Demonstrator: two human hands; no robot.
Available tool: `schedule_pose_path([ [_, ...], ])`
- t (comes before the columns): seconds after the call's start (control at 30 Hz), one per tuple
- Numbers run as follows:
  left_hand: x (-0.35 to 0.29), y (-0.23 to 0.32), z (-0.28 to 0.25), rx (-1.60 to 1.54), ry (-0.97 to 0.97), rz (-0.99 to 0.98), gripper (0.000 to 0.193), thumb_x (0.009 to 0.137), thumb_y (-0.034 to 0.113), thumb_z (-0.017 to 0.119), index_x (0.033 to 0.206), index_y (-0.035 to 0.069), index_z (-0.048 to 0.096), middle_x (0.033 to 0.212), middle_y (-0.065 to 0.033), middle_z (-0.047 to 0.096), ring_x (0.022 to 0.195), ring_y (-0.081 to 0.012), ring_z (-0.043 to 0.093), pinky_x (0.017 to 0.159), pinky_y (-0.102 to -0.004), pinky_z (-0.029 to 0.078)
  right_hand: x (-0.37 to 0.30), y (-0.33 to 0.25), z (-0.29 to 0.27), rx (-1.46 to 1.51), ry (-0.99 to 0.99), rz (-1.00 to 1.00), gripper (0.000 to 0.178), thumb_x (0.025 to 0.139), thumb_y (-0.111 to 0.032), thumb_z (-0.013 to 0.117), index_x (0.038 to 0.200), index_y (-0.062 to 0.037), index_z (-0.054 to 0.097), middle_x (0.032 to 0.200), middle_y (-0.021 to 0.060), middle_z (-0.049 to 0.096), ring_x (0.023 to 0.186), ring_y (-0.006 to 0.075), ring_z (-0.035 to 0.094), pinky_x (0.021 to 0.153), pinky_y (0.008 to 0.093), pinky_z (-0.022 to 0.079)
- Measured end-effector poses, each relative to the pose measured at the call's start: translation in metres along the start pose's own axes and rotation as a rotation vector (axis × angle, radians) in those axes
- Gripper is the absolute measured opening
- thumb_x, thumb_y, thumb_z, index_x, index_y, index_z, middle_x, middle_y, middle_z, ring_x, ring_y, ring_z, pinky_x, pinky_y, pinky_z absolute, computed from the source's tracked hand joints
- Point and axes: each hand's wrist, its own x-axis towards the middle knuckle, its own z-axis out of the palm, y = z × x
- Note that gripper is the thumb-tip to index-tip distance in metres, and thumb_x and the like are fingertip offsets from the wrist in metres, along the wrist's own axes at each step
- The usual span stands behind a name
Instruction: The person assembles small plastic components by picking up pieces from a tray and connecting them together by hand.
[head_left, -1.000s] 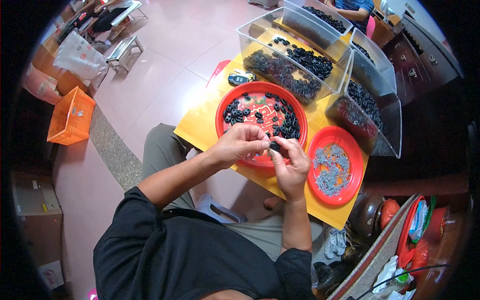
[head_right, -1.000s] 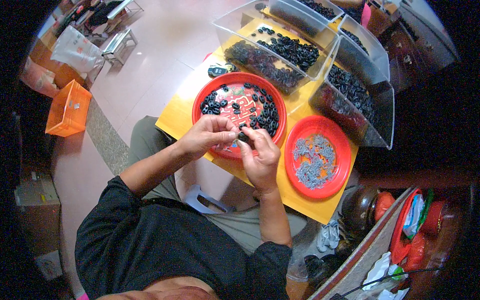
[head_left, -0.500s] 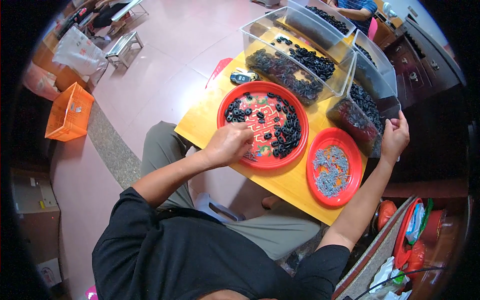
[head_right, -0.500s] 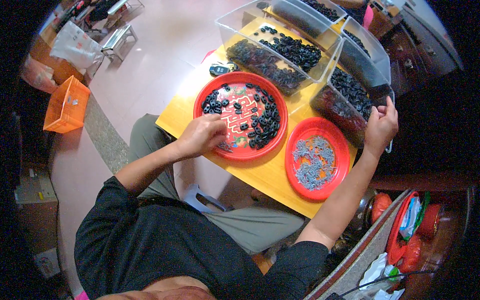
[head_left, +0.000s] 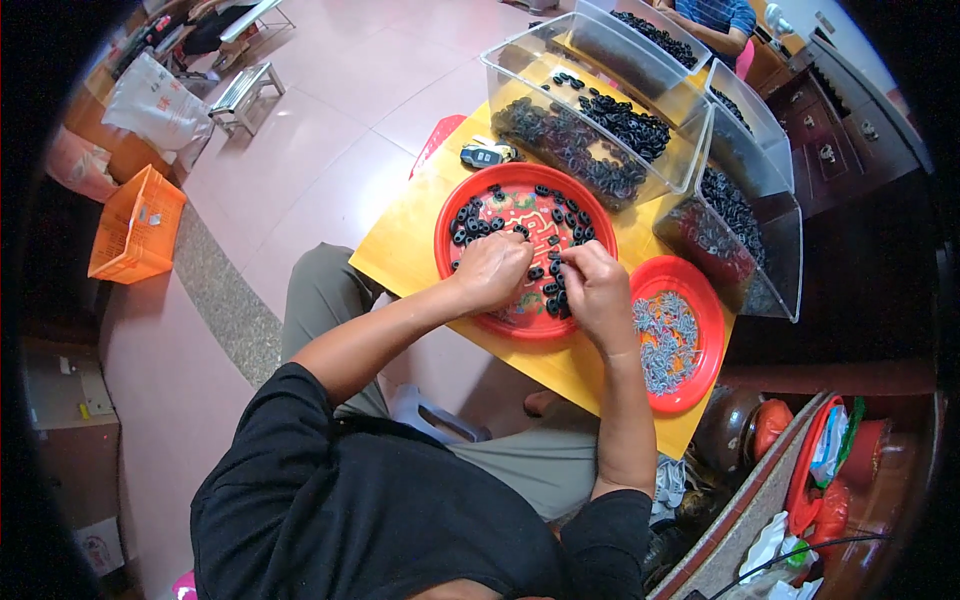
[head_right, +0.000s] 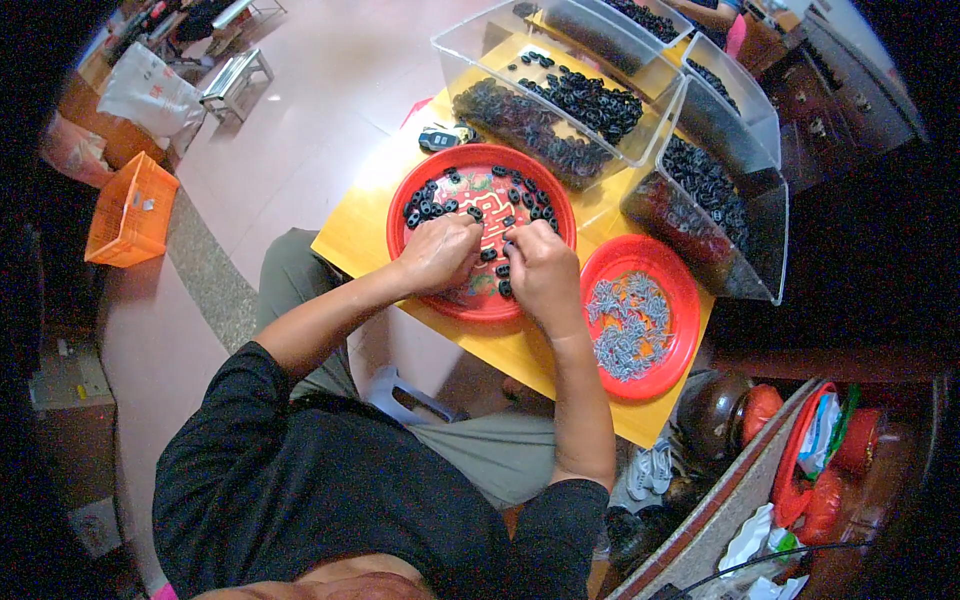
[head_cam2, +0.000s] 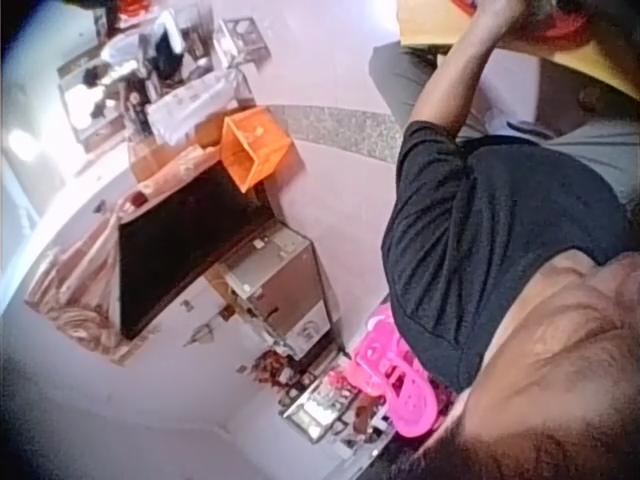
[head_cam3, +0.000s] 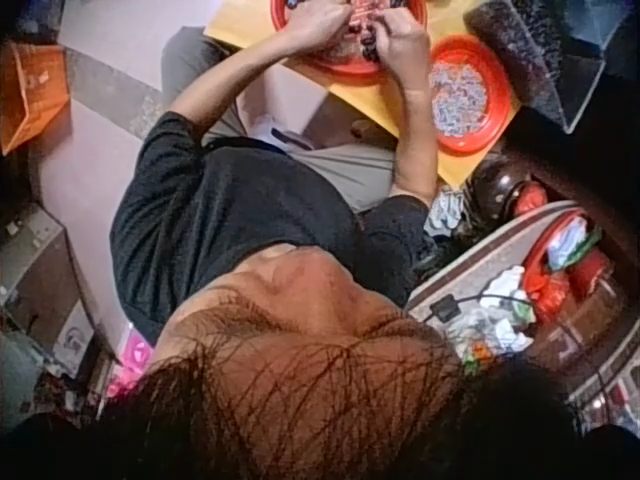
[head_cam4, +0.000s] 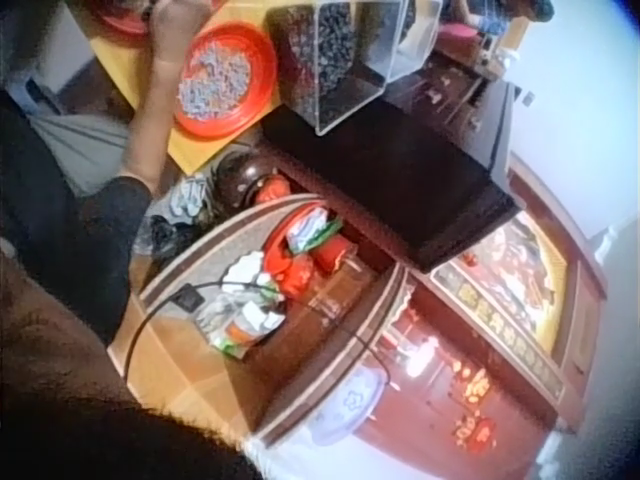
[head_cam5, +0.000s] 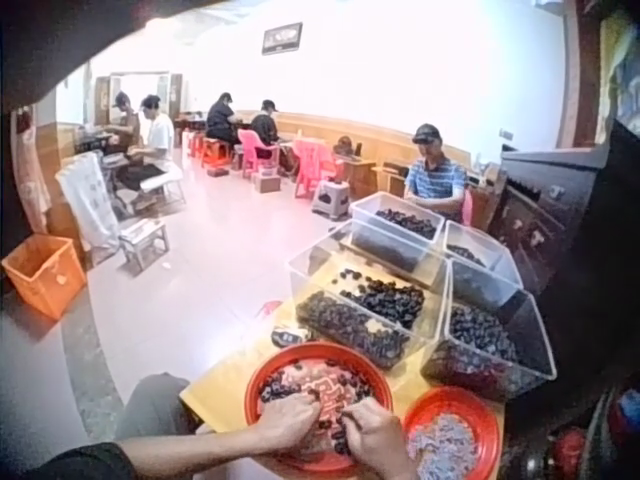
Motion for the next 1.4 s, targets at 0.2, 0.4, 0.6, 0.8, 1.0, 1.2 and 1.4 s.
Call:
schedule_pose_path([
  [0.2,-0.024,-0.006,-0.022,-0.257,0.171,-0.040,0.013,0.075,0.010,0.061,0.078,-0.001,0.055,0.077,-0.0207,0.059,0.075,-0.0366,0.061,0.066,-0.0428,0.050,0.016,0.010,0.016,-0.124,-0.038,0.019,0.007,0.075,-0.004,0.062,0.081,-0.0006,0.061,0.078,0.0160,0.059,0.075,0.0328,0.061,0.065,0.0395,0.048],
  [0.4,-0.041,-0.020,-0.042,-0.555,0.172,-0.162,0.009,0.074,0.002,0.061,0.082,-0.001,0.059,0.076,-0.0181,0.061,0.072,-0.0305,0.063,0.065,-0.0366,0.050,0.037,0.008,0.043,-0.262,-0.175,-0.045,0.008,0.073,-0.011,0.066,0.077,-0.0049,0.062,0.081,0.0139,0.059,0.076,0.0322,0.061,0.066,0.0412,0.048],
  [0.6,-0.045,-0.026,-0.039,-0.676,0.176,-0.151,0.008,0.076,0.003,0.064,0.082,-0.002,0.062,0.071,-0.0136,0.060,0.069,-0.0224,0.063,0.063,-0.0330,0.050,0.044,0.008,0.050,-0.318,-0.215,-0.052,0.011,0.073,-0.013,0.066,0.077,-0.0047,0.060,0.082,0.0126,0.059,0.076,0.0318,0.061,0.066,0.0418,0.050],
  [0.8,-0.041,-0.024,-0.036,-0.740,0.114,-0.197,0.008,0.083,0.007,0.060,0.084,-0.001,0.058,0.071,-0.0064,0.056,0.065,-0.0127,0.056,0.061,-0.0269,0.046,0.045,0.007,0.054,-0.473,-0.163,-0.131,0.011,0.080,-0.013,0.057,0.076,-0.0031,0.055,0.081,0.0145,0.059,0.076,0.0316,0.061,0.064,0.0404,0.051],
  [1.0,-0.037,-0.015,-0.031,-1.112,0.022,-0.219,0.011,0.090,0.013,0.057,0.088,0.002,0.057,0.078,0.0015,0.055,0.069,-0.0063,0.051,0.063,-0.0216,0.044,0.011,-0.022,0.021,0.649,0.013,0.431,0.010,0.088,-0.008,0.056,0.081,-0.0018,0.055,0.063,0.0004,0.053,0.056,0.0070,0.051,0.050,0.0232,0.043],
  [1.2,-0.037,0.014,-0.027,-1.277,0.080,-0.224,0.009,0.090,0.011,0.055,0.087,0.002,0.056,0.069,0.0046,0.052,0.062,-0.0030,0.048,0.055,-0.0189,0.041,-0.014,-0.047,0.020,0.878,0.087,0.514,0.011,0.090,-0.008,0.055,0.081,-0.0022,0.055,0.065,-0.0020,0.052,0.057,0.0030,0.048,0.048,0.0188,0.040],
  [1.4,-0.035,0.023,-0.023,-1.331,0.020,-0.255,0.009,0.091,0.013,0.056,0.088,0.004,0.056,0.067,0.0053,0.050,0.057,-0.0012,0.045,0.048,-0.0174,0.037,-0.025,-0.036,0.023,0.762,0.173,0.477,0.010,0.088,-0.006,0.057,0.079,-0.0012,0.054,0.067,-0.0018,0.052,0.058,0.0041,0.048,0.050,0.0226,0.041],
])
